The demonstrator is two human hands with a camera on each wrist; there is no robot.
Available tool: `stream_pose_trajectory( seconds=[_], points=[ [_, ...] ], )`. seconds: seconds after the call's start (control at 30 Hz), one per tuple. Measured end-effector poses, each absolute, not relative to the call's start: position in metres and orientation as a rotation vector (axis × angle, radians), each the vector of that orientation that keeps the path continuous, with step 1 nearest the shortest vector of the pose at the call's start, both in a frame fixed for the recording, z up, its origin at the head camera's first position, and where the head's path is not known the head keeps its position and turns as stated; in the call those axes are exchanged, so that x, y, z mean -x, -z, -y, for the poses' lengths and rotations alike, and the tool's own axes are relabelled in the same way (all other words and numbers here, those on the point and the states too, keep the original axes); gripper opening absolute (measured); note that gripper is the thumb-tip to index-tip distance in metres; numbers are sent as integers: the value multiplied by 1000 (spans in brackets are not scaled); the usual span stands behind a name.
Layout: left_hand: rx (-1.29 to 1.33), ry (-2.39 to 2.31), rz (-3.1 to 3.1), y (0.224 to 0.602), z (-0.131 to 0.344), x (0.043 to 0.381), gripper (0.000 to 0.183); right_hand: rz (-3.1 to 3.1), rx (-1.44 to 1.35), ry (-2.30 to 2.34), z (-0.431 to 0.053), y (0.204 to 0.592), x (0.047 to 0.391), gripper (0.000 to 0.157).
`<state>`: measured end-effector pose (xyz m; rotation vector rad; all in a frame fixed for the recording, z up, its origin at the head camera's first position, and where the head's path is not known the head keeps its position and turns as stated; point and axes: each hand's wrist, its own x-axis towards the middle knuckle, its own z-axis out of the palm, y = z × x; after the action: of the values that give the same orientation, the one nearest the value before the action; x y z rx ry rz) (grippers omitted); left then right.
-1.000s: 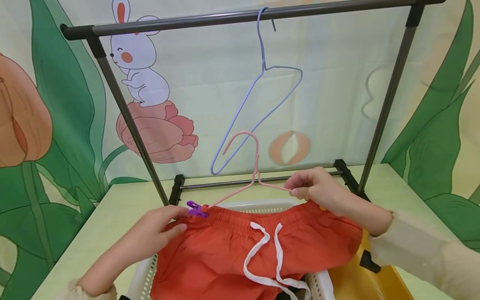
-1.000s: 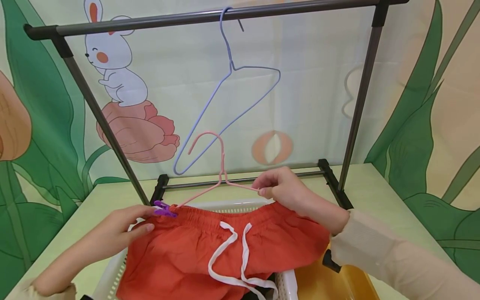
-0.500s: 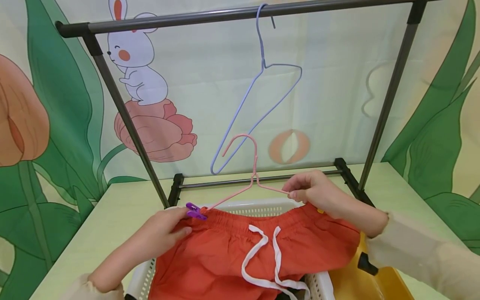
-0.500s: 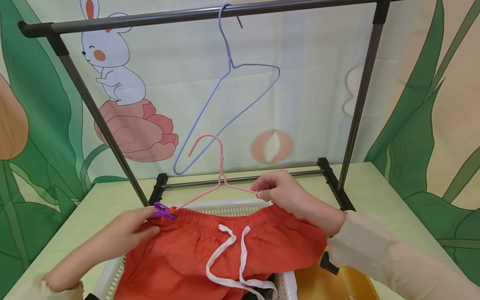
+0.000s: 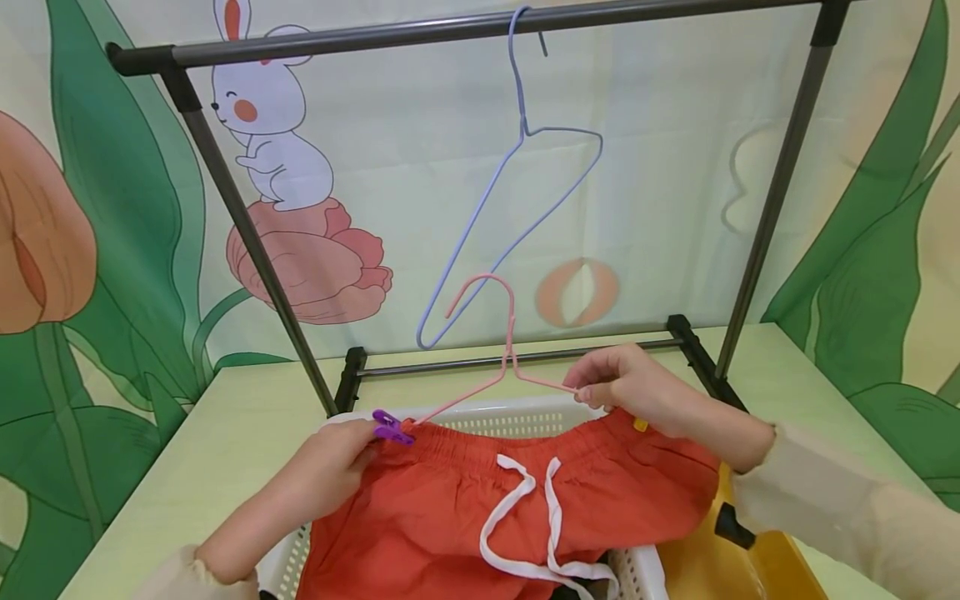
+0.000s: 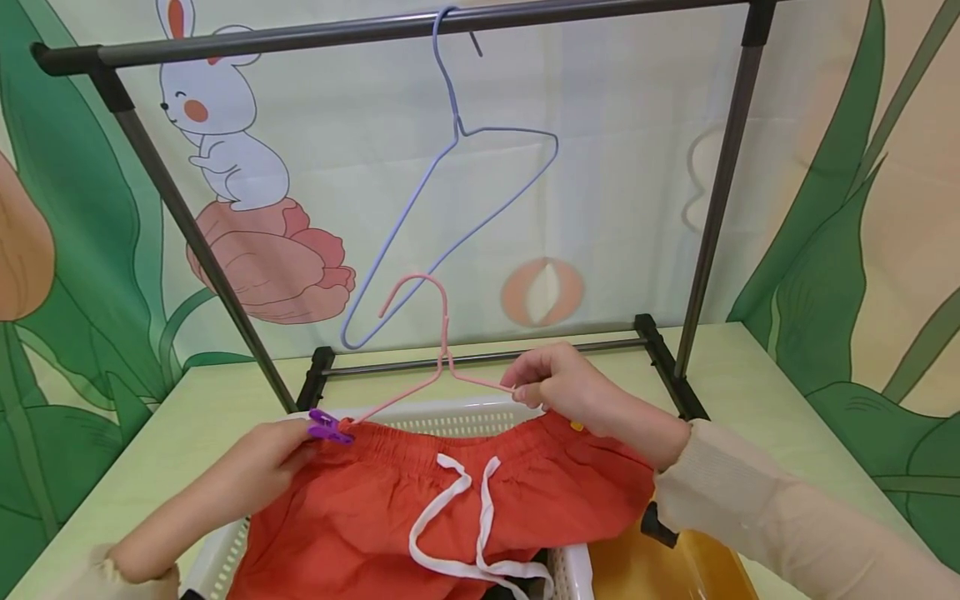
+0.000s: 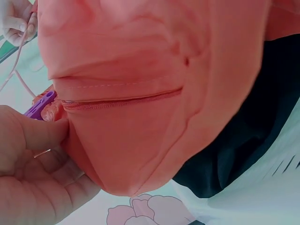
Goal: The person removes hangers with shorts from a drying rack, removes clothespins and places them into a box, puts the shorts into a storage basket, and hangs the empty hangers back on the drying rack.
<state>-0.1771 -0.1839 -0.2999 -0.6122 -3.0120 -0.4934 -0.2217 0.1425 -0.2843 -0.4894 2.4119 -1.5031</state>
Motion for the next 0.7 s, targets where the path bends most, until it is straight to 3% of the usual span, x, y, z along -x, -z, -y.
stream_pose_trajectory(
  seconds=[0.7],
  points=[
    [581, 337, 3019, 306, 183, 176, 10, -2361, 687, 1202, -165, 263, 226, 33]
  ],
)
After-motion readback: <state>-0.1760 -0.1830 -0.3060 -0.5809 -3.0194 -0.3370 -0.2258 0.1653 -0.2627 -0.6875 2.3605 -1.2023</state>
